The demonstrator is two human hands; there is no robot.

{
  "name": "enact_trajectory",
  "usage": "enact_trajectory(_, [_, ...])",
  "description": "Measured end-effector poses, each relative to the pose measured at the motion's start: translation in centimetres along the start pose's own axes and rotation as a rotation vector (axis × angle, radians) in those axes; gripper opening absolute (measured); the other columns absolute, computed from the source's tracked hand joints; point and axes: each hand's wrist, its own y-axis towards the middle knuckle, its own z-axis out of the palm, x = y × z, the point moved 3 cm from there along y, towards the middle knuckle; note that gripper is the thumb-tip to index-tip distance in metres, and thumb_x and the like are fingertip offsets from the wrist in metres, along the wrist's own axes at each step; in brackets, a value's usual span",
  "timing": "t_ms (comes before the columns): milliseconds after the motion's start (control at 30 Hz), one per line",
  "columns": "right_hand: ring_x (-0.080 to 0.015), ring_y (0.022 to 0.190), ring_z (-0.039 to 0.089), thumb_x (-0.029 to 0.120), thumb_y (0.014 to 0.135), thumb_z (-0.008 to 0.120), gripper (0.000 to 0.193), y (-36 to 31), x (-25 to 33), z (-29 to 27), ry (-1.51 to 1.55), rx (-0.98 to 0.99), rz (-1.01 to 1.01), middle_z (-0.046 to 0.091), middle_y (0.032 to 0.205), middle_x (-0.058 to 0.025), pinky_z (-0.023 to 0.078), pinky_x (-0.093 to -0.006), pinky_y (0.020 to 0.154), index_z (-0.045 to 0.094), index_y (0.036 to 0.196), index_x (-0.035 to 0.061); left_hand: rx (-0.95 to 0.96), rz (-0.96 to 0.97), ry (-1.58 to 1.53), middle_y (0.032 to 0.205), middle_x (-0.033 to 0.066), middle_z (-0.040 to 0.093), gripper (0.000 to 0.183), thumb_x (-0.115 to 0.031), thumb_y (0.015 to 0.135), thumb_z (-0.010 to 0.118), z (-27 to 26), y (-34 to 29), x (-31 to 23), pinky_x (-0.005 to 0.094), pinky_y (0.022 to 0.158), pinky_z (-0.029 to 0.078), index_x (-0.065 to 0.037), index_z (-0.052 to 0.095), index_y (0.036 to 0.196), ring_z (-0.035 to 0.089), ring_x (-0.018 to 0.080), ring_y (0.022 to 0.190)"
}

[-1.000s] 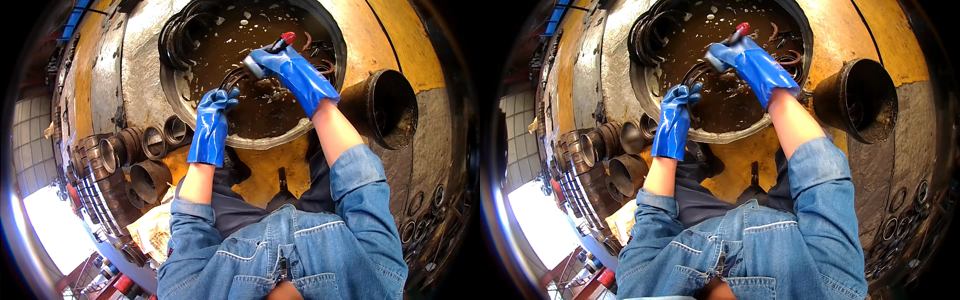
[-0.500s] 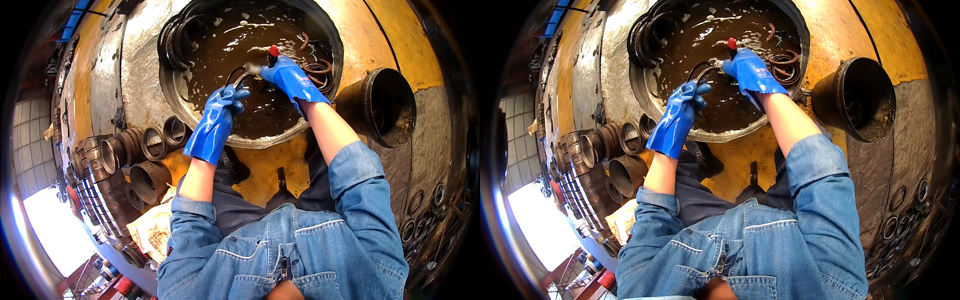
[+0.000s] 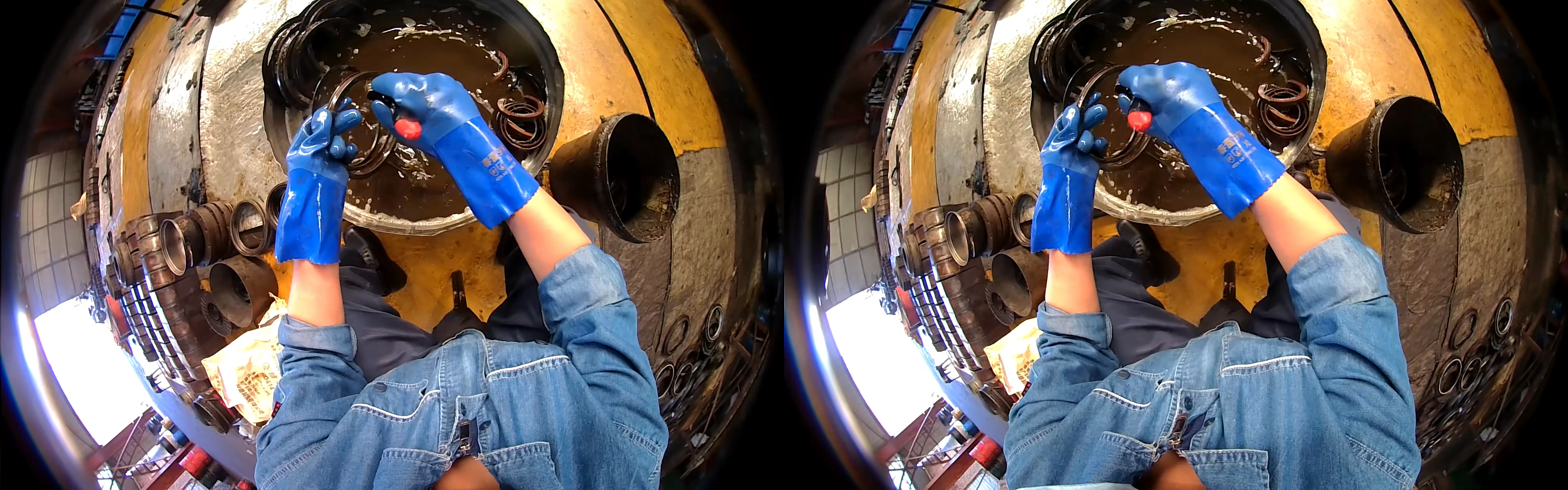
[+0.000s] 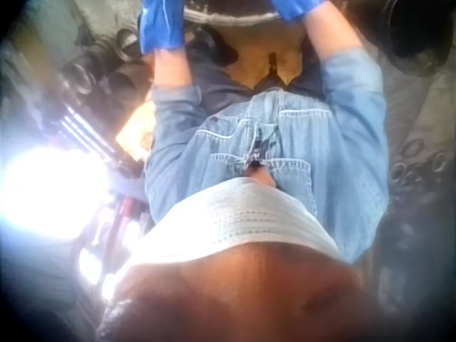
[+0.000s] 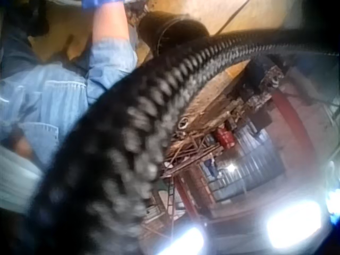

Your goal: The person cleans metal rings using a brush in a basin of liquid. They pick up circular metal components, scrub them with the brush, and place them on the floor next to other parts.

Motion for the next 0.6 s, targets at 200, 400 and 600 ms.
enact_trajectory(200, [-0.0293, 0.084, 0.073, 0.033, 0.092, 0.065, 0.023, -1.5, -2.4, 3.4, 0.010, 0.176, 0.357, 0.075, 0.088, -0.0100, 0.058, -0.0394, 0.075, 0.075, 0.097, 0.0134, 0.127, -0.085, 0.011, 0.094, 0.0011, 0.073, 0.048, -0.033, 0.107, 0.057, 0.9, -0.2, 1.2, 0.0267, 0.064, 0.043, -0.001, 0.057, 0.144, 0.039, 0.0032, 0.052])
enact_trajectory(400, [-0.0271, 0.087, 0.071, 0.042, 0.085, 0.069, 0.042, -1.6, -2.1, 3.2, 0.494, 0.660, 0.715, 0.076, 0.097, -0.0167, 0.054, -0.0405, 0.081, 0.077, 0.098, 0.0032, 0.142, -0.083, 0.079, 0.082, 0.0036, 0.071, 0.040, -0.030, 0.107, 0.060, 0.4, -0.6, 0.6, 0.0233, 0.057, 0.045, 0.000, 0.066, 0.133, 0.042, 0.0056, 0.052])
enact_trajectory(600, [-0.0164, 0.075, 0.065, 0.025, 0.088, 0.082, 0.029, -3.4, -3.6, 6.4, 0.939, 0.592, 0.763, 0.072, 0.088, -0.0082, 0.052, -0.0305, 0.066, 0.074, 0.103, 0.0019, 0.165, -0.098, 0.075, 0.080, 0.0056, 0.071, 0.036, -0.030, 0.107, 0.060, 0.1, 0.3, 2.1, 0.0232, 0.054, 0.045, 0.000, 0.067, 0.127, 0.045, 0.0057, 0.052])
